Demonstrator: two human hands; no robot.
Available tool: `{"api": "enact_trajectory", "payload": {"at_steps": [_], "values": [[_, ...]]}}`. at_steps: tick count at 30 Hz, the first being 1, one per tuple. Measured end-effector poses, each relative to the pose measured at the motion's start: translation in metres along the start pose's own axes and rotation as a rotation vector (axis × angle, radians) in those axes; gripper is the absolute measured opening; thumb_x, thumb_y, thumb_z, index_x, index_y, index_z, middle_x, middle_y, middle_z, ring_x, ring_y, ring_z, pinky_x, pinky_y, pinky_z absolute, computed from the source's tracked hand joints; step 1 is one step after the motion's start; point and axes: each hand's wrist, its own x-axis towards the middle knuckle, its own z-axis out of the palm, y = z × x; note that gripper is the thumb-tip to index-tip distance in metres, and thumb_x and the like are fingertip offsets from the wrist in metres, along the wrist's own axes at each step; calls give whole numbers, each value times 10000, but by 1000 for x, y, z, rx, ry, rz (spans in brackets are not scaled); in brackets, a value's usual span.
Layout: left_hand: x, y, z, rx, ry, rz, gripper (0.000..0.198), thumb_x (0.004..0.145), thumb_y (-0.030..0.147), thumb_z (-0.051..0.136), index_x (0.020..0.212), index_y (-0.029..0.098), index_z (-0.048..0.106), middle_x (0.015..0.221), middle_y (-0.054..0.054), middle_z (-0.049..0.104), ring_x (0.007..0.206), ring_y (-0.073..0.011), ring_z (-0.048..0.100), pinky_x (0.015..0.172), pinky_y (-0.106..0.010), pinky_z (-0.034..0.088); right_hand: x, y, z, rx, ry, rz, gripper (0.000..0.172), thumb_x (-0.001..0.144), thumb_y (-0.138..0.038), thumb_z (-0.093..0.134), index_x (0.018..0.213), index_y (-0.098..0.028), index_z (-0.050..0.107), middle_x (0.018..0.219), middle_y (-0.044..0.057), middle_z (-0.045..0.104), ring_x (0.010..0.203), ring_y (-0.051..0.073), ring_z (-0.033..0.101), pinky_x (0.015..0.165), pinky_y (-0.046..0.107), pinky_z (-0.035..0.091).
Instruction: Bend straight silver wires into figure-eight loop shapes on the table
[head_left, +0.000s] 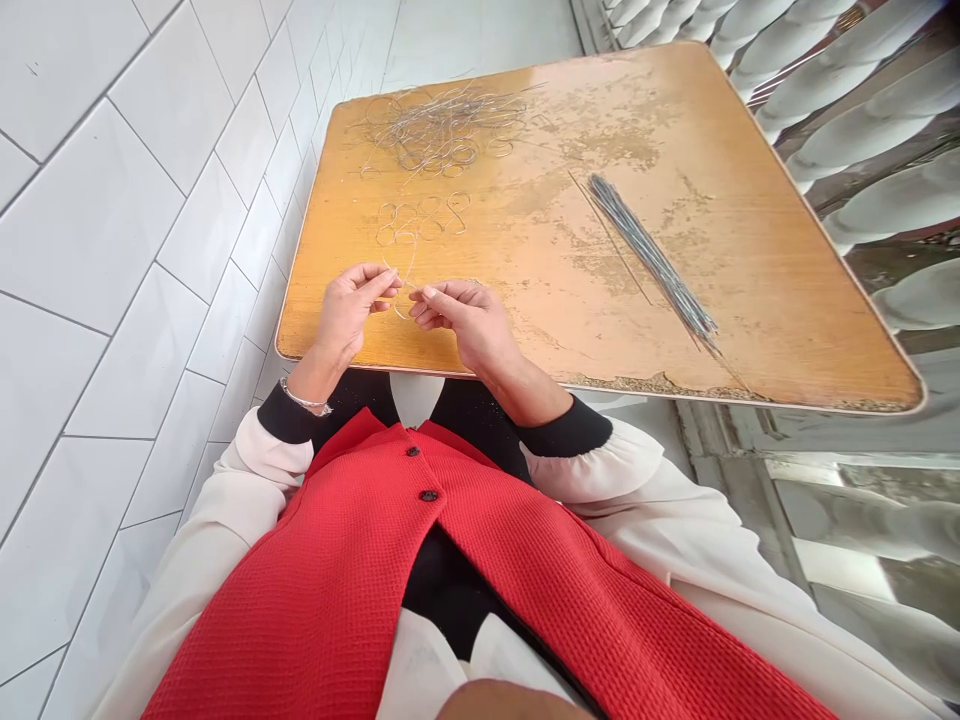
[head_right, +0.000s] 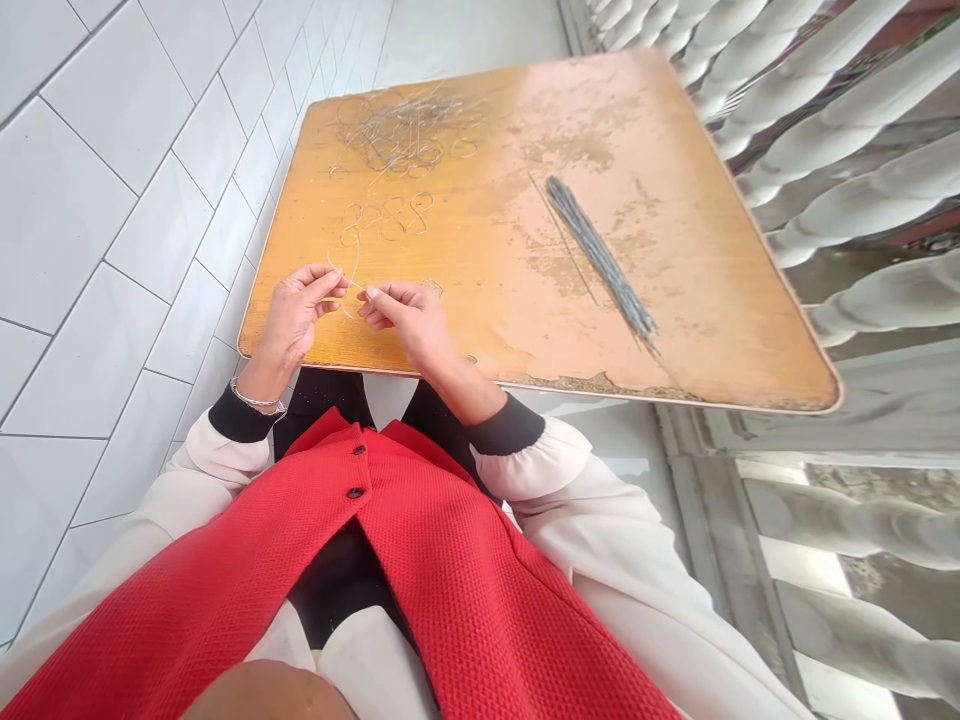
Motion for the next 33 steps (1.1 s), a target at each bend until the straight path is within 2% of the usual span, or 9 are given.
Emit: {"api": "enact_trajectory", "payload": {"at_steps": [6, 11, 14, 18, 22, 24, 28, 33], "values": [[0, 1, 1, -3, -33, -26, 121, 872, 272, 734, 848, 177, 661, 828, -3, 750, 760, -66, 675, 728, -190, 489, 3, 1, 0, -55, 24, -4, 274, 801, -434, 822, 734, -187, 724, 682, 20, 705, 582, 107, 592, 555, 229, 488], [11, 10, 6, 38, -122, -12, 112, 861, 208, 724, 788, 171, 647, 799, -9, 739, 746, -76, 665, 734, -213, 493, 10, -6, -3, -90, 40, 12, 236, 801, -327, 813, 658, -179, 697, 611, 11, 671, 521, 91, 546, 505, 218, 448], [35, 17, 12, 73, -189, -46, 97, 868, 198, 718, 795, 173, 659, 809, -21, 744, 757, -87, 668, 745, -224, 498, 30, -13, -21, -176, 70, 3, 254, 795, -260, 817, 609, -166, 673, 591, 14, 654, 486, 77, 514, 481, 215, 427], [69, 18, 19, 109, -229, -82, 52, 883, 194, 707, 857, 161, 677, 862, -40, 749, 786, -90, 673, 753, -223, 495, 79, -16, -67, -286, 276, 57, 227, 781, -141, 795, 599, -156, 658, 583, 26, 650, 470, 81, 511, 466, 221, 404], [76, 12, 19, 112, -249, -104, 59, 858, 132, 699, 910, 148, 675, 867, -28, 728, 789, -84, 666, 752, -225, 492, 123, -11, -103, -485, 438, 137, 281, 770, -60, 757, 539, -157, 631, 497, 20, 593, 442, 92, 487, 502, 258, 410], [73, 9, 17, 124, -263, -108, 77, 848, 107, 687, 916, 142, 678, 853, -27, 720, 787, -85, 665, 735, -223, 483, 134, -11, -108, -567, 439, 158, 304, 764, -36, 743, 520, -164, 614, 479, 12, 576, 427, 92, 475, 504, 266, 411], [70, 4, 10, 153, -302, -93, 109, 842, 94, 664, 935, 143, 692, 896, -40, 730, 822, -95, 684, 731, -223, 478, 143, -17, -107, -689, 360, 217, 335, 785, 7, 678, 507, -168, 609, 482, 20, 588, 435, 100, 504, 498, 263, 422], [70, 3, 7, 157, -301, -118, 88, 853, 112, 667, 930, 147, 693, 871, -31, 735, 790, -91, 681, 726, -225, 484, 153, -11, -120, -639, 338, 230, 303, 702, 5, 775, 549, -197, 608, 427, -1, 554, 430, 128, 514, 503, 297, 494]]}}
